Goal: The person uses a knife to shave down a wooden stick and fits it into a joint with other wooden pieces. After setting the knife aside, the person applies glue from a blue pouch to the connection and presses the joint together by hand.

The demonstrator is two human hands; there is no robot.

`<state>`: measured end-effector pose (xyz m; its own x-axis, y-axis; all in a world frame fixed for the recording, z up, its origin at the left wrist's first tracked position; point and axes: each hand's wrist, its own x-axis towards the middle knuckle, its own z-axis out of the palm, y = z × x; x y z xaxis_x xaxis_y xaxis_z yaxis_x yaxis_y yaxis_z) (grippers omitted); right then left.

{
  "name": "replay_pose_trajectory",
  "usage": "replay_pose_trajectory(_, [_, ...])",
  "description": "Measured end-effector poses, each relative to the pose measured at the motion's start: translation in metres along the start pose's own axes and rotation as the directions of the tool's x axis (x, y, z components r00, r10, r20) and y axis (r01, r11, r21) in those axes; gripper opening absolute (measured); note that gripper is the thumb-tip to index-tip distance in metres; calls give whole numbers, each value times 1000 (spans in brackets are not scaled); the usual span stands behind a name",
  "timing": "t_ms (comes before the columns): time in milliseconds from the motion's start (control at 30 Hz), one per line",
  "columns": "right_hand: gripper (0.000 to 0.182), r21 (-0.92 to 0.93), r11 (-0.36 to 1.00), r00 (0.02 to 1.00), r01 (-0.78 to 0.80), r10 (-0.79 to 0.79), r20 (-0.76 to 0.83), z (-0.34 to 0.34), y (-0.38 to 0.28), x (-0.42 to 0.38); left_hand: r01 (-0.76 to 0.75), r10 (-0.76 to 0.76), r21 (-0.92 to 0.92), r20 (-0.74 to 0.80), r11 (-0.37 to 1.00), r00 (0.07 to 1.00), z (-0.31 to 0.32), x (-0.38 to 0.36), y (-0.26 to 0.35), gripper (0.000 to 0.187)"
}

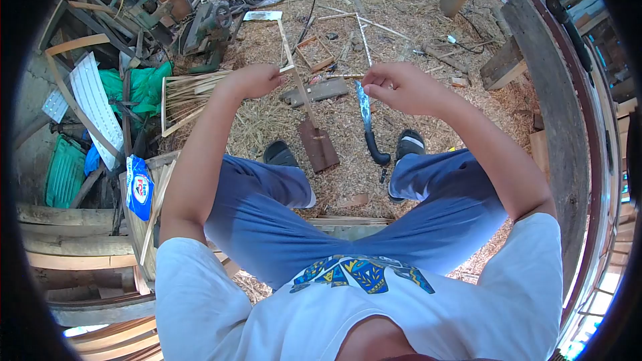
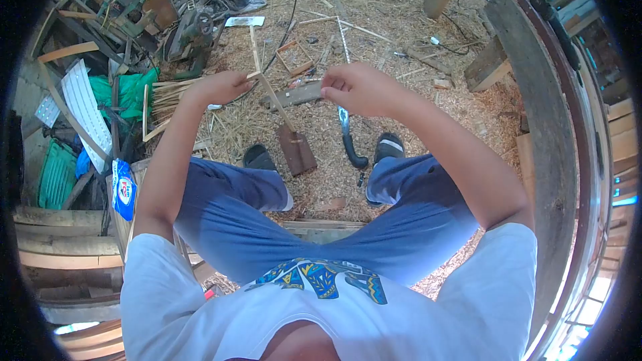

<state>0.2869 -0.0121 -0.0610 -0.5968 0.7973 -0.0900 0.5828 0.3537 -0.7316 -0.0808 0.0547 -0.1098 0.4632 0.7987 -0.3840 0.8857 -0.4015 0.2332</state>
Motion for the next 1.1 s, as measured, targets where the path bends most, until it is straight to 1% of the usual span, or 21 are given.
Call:
replay_pose_trajectory(133, [25,-21,1000,1000,15,-15,-4,2,1,0,5,-5,-22,-23,1000,1000,0,-2,3,52])
replay_pose_trajectory(233, [26,-17,1000,1000,4,-3,30,4,5,2,94,-93,25,-65,995,994,-3,-2,14,57])
replay_pose_trajectory(333, [26,-8,1000,999,8,-7,43,6,5,2,205,-189,117,-138,972,972,-6,-3,31,61])
replay_pose_trajectory(433, [26,-4,1000,999,6,-6,44,9,7,2,211,-180,145,-202,967,963,-2,2,36,60])
replay_pose_trajectory(533, [27,-48,999,998,-4,7,63,9,6,2,206,-160,180,-240,962,958,-2,3,40,60])
replay_pose_trajectory(633, [28,-57,998,998,-10,13,58,10,7,1,197,-160,158,-220,968,962,-4,3,47,57])
replay_pose_trajectory(733, [28,-15,1000,998,-9,10,62,8,8,1,117,-82,83,-341,990,936,5,5,44,49])
replay_pose_trajectory(833, [25,-5,999,999,-35,36,32,7,4,2,21,-19,0,-427,1000,904,3,6,45,38])
replay_pose_trajectory(933, [25,37,999,992,36,-31,-125,9,0,4,-89,33,-86,-506,992,862,-12,-9,65,28])
replay_pose_trajectory(967, [26,-6,995,968,100,-99,-229,9,-3,4,-144,62,-108,-544,984,837,-16,-15,74,26])
replay_pose_trajectory(1033, [29,-114,971,879,210,-238,-414,11,-13,2,-251,108,-150,-617,956,780,-21,-28,93,21])
replay_pose_trajectory(1100, [31,-181,936,789,302,-352,-503,8,-25,-2,-305,101,-209,-650,929,754,-28,-42,111,21])
